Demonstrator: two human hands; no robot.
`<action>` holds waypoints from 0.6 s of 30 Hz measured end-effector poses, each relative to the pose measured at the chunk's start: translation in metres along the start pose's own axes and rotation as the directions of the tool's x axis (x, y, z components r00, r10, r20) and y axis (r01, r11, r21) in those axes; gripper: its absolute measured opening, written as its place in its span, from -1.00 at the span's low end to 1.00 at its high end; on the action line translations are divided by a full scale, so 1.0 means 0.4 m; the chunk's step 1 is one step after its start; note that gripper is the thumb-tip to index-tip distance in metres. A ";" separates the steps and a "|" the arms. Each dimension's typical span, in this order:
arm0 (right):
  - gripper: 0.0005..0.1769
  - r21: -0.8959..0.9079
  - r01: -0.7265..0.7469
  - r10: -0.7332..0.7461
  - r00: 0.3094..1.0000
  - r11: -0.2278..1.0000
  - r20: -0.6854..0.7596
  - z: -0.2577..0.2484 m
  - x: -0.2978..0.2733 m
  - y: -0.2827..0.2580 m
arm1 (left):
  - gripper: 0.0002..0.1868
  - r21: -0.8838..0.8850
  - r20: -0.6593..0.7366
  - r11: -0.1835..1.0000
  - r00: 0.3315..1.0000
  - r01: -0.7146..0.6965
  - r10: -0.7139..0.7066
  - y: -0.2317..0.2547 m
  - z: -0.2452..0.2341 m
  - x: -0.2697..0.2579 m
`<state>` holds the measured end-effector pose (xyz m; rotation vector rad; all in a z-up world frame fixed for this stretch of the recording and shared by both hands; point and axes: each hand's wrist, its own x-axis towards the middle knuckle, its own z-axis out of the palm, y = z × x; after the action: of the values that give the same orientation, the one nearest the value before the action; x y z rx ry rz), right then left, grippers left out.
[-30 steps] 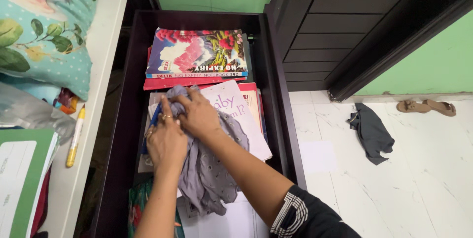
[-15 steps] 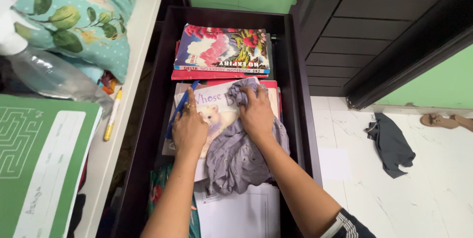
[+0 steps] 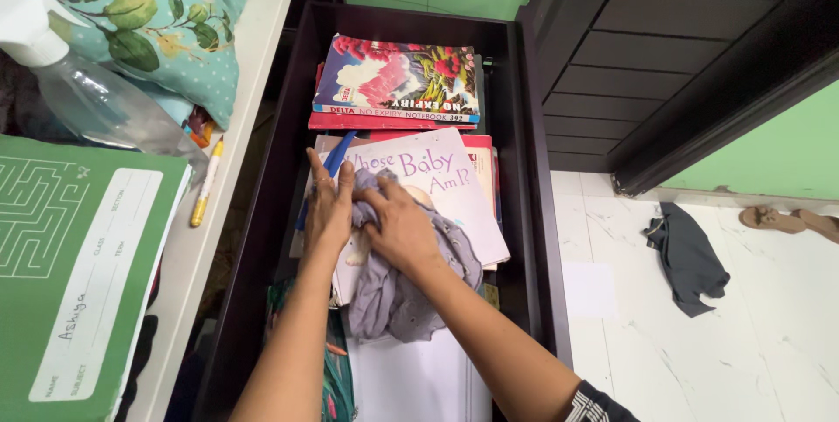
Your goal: The person organizes books and stationery in a drawer, moving items like a cloth, a book about a polar bear, and various notebooks into different stacks and containers.
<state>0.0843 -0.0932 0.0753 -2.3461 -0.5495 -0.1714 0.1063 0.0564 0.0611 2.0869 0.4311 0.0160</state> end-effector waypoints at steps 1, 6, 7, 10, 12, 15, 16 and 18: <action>-0.43 -0.006 0.034 -0.034 0.999 0.999 0.026 0.001 -0.004 -0.001 | 0.12 -0.001 0.001 1.000 1.000 -0.001 0.001 -0.004 0.004 -0.002; -0.49 -0.012 0.047 -0.045 0.990 0.999 0.133 -0.009 -0.033 0.005 | 0.09 0.080 0.003 0.994 0.997 0.078 -0.078 0.001 0.021 -0.009; -0.47 0.016 0.073 -0.075 0.985 0.997 0.154 -0.015 -0.042 0.005 | 0.09 0.078 0.006 0.994 0.997 0.075 -0.076 0.004 0.023 -0.013; -0.46 0.064 0.139 -0.148 0.972 0.988 0.184 -0.035 -0.073 -0.003 | 0.08 0.108 -0.001 0.993 0.999 0.050 -0.050 0.007 0.029 -0.022; -0.46 0.083 0.178 -0.191 0.962 0.981 0.194 -0.053 -0.093 -0.009 | 0.07 0.163 -0.019 0.985 0.999 0.048 -0.045 0.006 0.036 -0.027; -0.41 0.141 0.139 -0.173 0.947 0.980 0.271 -0.076 -0.121 -0.024 | 0.07 0.189 -0.058 0.976 0.991 -0.111 0.124 -0.002 0.047 -0.033; -0.46 0.144 0.166 -0.199 0.942 0.976 0.268 -0.084 -0.131 -0.027 | 0.07 0.189 -0.056 0.975 0.990 -0.116 0.128 -0.006 0.049 -0.033; -0.50 0.143 0.192 -0.224 0.939 0.971 0.262 -0.101 -0.148 -0.031 | 0.07 0.236 -0.069 0.959 0.982 -0.154 0.175 -0.010 0.054 -0.032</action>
<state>0.0269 -0.1324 0.0969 -2.2085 -0.9218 0.0929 0.0970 0.0364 0.0482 2.3536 0.3239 0.1655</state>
